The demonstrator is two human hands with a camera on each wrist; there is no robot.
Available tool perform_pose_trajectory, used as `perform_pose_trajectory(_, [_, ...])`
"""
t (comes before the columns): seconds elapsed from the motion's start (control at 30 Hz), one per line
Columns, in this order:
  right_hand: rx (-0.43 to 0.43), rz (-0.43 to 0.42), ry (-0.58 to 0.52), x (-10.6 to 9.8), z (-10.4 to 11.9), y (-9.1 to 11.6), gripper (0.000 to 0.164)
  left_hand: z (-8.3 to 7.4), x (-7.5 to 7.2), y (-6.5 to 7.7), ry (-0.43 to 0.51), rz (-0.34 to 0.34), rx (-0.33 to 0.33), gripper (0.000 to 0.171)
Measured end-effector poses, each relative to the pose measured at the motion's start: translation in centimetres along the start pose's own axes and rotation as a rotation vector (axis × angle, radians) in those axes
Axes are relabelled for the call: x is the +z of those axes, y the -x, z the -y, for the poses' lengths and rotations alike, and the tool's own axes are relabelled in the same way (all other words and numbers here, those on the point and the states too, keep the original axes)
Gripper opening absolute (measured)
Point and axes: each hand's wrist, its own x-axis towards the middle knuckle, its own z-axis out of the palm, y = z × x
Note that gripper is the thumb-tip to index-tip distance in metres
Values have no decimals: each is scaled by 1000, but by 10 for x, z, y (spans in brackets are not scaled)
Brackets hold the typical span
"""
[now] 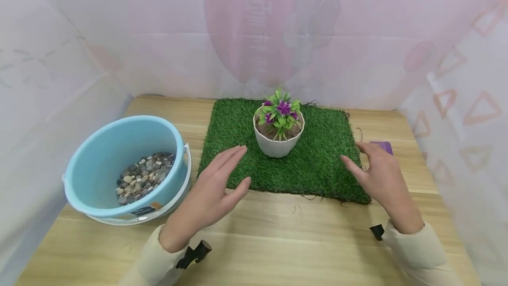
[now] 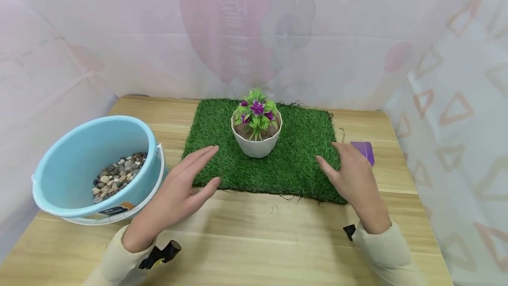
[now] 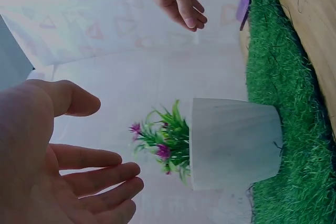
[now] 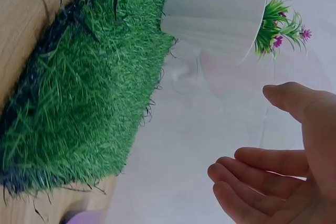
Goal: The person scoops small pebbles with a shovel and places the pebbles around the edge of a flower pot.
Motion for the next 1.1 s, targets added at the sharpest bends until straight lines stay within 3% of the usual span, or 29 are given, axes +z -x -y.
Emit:
perform_pose_trajectory(0.17, [-16, -26, 12, -4, -1, 4, 61, -5, -16, 11, 11, -20, 64, 70])
perform_pose_trajectory(0.47, [-30, -53, 14, -6, -13, 12, 55, -5, -41, 25, -22, -113, 180, 77])
perform_pose_trajectory(0.8, [26, -49, 33, -4, -34, 24, 54, 1, -74, 47, -102, -153, 137, 79])
perform_pose_trajectory(1.1, [136, 23, 45, -9, -49, 36, 67, 13, -96, 53, -73, -306, 199, 62])
